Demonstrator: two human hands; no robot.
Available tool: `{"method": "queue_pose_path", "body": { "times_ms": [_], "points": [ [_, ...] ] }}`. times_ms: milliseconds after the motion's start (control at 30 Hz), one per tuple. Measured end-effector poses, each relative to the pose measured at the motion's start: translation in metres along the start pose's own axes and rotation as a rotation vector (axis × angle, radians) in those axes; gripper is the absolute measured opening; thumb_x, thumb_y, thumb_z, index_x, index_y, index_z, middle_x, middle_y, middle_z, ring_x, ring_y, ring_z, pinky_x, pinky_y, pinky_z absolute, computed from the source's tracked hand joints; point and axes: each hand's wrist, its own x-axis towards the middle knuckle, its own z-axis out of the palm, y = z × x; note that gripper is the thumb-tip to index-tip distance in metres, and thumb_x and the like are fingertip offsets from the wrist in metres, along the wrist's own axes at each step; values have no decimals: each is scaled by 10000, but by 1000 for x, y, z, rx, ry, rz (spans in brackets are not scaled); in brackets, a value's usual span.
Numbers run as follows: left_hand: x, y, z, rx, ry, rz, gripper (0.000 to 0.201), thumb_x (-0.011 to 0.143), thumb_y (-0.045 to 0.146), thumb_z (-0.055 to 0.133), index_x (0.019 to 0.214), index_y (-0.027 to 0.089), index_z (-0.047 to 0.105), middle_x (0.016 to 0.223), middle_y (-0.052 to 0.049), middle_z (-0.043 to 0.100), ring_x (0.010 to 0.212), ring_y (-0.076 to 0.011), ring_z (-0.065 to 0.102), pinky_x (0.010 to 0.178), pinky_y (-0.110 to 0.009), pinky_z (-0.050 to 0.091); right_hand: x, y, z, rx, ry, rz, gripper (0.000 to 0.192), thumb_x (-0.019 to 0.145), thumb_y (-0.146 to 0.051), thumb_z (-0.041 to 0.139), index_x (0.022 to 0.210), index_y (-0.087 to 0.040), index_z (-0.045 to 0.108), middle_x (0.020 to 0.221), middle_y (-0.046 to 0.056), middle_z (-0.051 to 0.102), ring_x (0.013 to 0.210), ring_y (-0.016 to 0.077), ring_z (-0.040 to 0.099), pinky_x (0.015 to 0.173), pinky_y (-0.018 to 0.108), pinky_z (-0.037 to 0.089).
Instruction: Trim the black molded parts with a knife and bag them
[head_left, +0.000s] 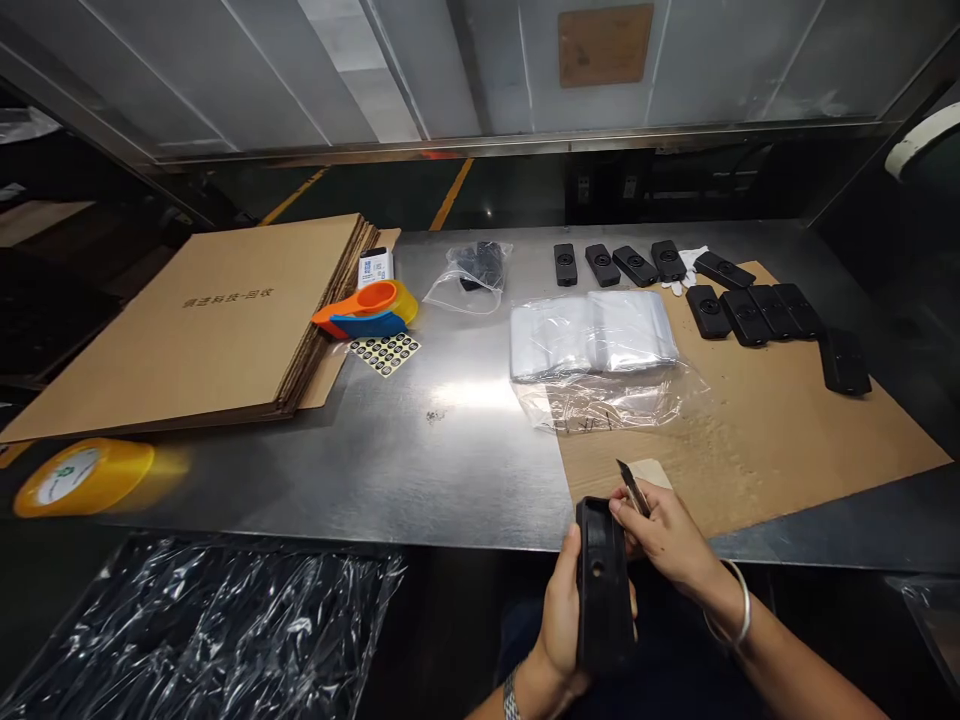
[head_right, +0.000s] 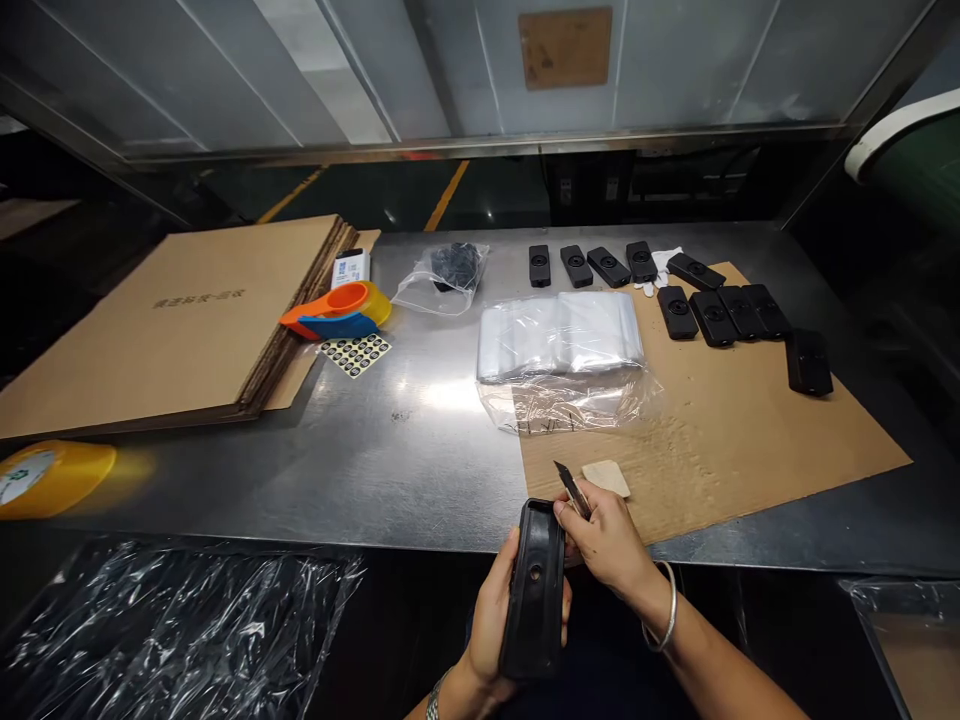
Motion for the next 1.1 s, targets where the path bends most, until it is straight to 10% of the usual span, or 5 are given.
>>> {"method": "queue_pose_path", "body": {
  "times_ms": [300, 433, 767, 933, 1100],
  "points": [
    [-3, 12, -8, -12, -123, -142, 792, 827, 648, 146, 973, 36, 628, 462, -98, 594, 312, -150, 525, 283, -191, 374, -3, -10, -17, 49, -335, 36, 417, 795, -533, 552, 823, -118, 563, 571, -21, 506, 473, 62, 466, 433, 173, 286],
    [-2, 26, -15, -22, -246, -115, 731, 833, 631, 236, 919, 23, 632, 548, -154, 629, 380, -178, 572, 326, -207, 407, -13, -10, -22, -55, -171, -59, 392, 821, -493, 537, 920, -116, 573, 591, -23, 498, 487, 71, 443, 451, 190, 346],
    [-13, 35, -8, -198, -36, 538, 360, 730, 339, 692, 1051, 201, 607, 985, -58, 645, 951, -185, 588, 842, -278, 457, -52, 13, -8, -563, 184, -982, 324, 854, -376, 546, 1153, -258, 515, 726, 0, 644, 609, 112, 606, 614, 183, 490],
    [-15, 28, -11, 1, -93, 611, 399, 682, 371, 702, 1022, 181, 613, 955, -83, 633, 980, -261, 567, 909, -395, 414, -57, 8, -18, -516, 167, -729, 571, 895, -591, 202, 1181, -225, 535, 607, -4, 555, 499, 97, 547, 480, 169, 472],
    [-20, 30, -1, 122, -230, 619, 501, 642, 381, 707, 1075, 162, 583, 978, -101, 621, 976, -282, 556, 914, -417, 396, -61, -9, -16, -747, 172, -601, 298, 921, -304, 388, 1158, -248, 559, 935, 58, 634, 884, 164, 617, 755, 229, 521]
  ]
}}
